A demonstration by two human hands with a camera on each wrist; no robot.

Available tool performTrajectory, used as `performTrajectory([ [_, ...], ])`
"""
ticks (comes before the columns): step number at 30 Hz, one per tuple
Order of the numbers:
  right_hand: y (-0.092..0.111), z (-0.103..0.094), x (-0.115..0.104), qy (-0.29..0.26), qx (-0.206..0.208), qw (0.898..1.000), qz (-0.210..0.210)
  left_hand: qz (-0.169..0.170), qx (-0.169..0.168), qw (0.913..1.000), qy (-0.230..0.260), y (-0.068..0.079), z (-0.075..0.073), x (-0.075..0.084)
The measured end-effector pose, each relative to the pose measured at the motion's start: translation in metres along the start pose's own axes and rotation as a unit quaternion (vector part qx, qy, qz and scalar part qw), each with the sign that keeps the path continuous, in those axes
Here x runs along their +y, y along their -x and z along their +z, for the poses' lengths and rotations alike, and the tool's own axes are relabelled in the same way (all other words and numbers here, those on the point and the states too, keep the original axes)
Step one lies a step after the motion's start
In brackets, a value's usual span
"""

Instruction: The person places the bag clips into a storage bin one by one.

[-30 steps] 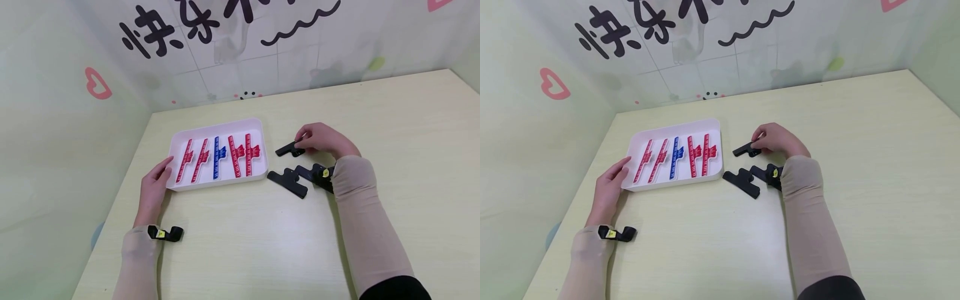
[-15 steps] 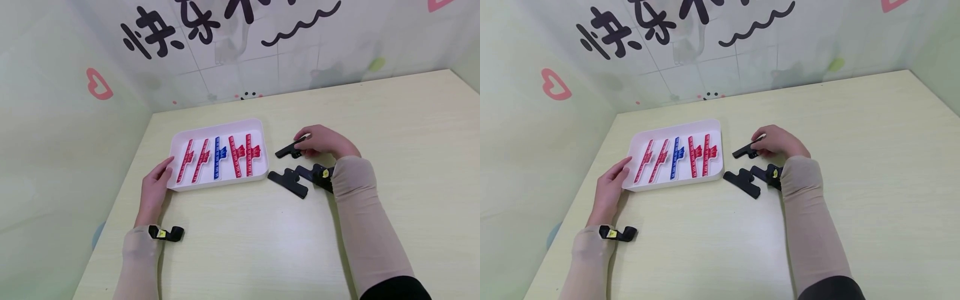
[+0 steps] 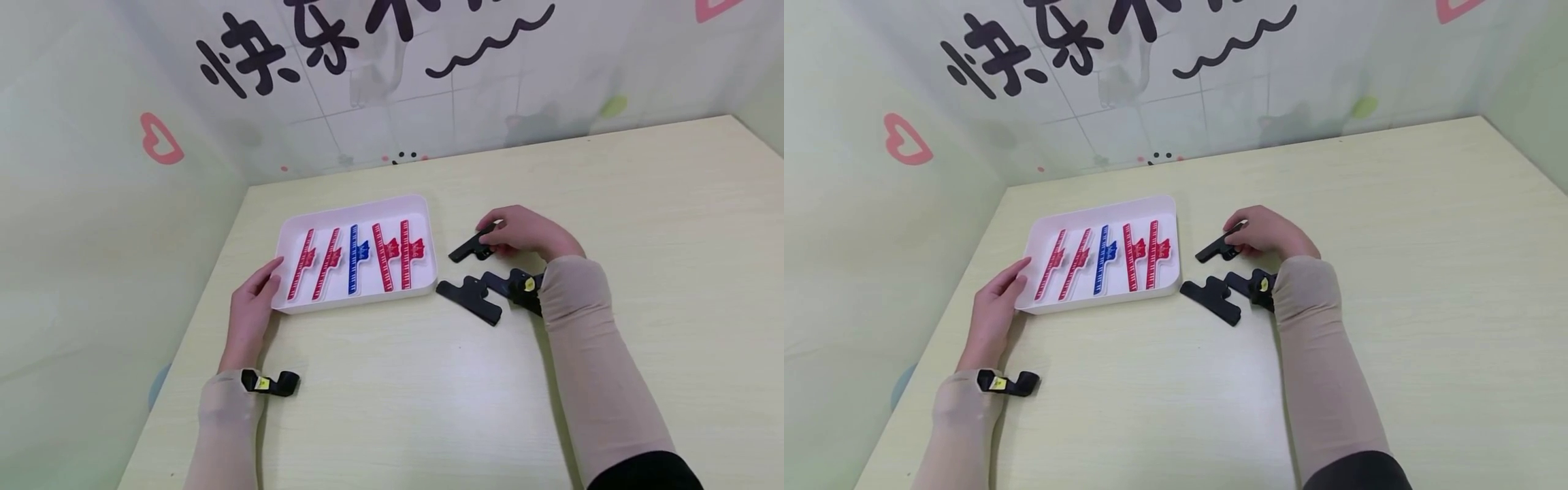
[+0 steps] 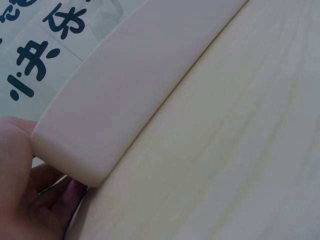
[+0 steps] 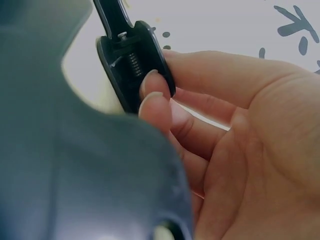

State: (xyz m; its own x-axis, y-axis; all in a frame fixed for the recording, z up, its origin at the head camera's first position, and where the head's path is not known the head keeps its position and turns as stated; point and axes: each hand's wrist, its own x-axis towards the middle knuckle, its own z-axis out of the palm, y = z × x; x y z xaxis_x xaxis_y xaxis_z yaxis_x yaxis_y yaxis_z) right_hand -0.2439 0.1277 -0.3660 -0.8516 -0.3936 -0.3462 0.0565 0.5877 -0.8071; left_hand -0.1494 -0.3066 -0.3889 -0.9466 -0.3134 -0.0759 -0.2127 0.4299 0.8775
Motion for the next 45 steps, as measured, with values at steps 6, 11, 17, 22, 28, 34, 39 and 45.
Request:
performTrajectory([
  [6,0.004,-0.002,-0.001,0.002,0.011,1.0,-0.007,-0.003,0.002,1.0,-0.005,0.001,0.0,0.001],
  [11,0.005,-0.005,0.0,0.004,0.029,1.0,-0.011,-0.003,0.001,0.9999,-0.009,0.001,0.001,0.001],
  [17,0.005,-0.004,0.001,0.0,0.04,0.999,-0.016,0.0,0.001,1.0,-0.007,0.0,0.001,-0.001],
  [22,0.004,-0.003,0.001,0.005,0.047,0.999,-0.016,-0.003,0.0,1.0,-0.008,0.001,0.0,-0.002],
  [28,0.005,-0.003,-0.003,0.008,0.049,0.998,-0.027,-0.004,0.0,1.0,-0.007,0.001,0.0,-0.002],
  [34,0.005,-0.003,-0.005,0.008,0.052,0.998,-0.035,-0.007,0.005,0.9999,-0.009,0.002,-0.001,-0.003],
  [39,0.006,-0.004,-0.008,0.012,0.054,0.998,-0.042,-0.007,0.005,0.9999,-0.007,0.002,-0.001,-0.003],
  [45,0.01,-0.005,-0.013,-0.001,0.059,0.997,-0.041,-0.003,0.005,1.0,-0.005,0.0,0.0,-0.002],
])
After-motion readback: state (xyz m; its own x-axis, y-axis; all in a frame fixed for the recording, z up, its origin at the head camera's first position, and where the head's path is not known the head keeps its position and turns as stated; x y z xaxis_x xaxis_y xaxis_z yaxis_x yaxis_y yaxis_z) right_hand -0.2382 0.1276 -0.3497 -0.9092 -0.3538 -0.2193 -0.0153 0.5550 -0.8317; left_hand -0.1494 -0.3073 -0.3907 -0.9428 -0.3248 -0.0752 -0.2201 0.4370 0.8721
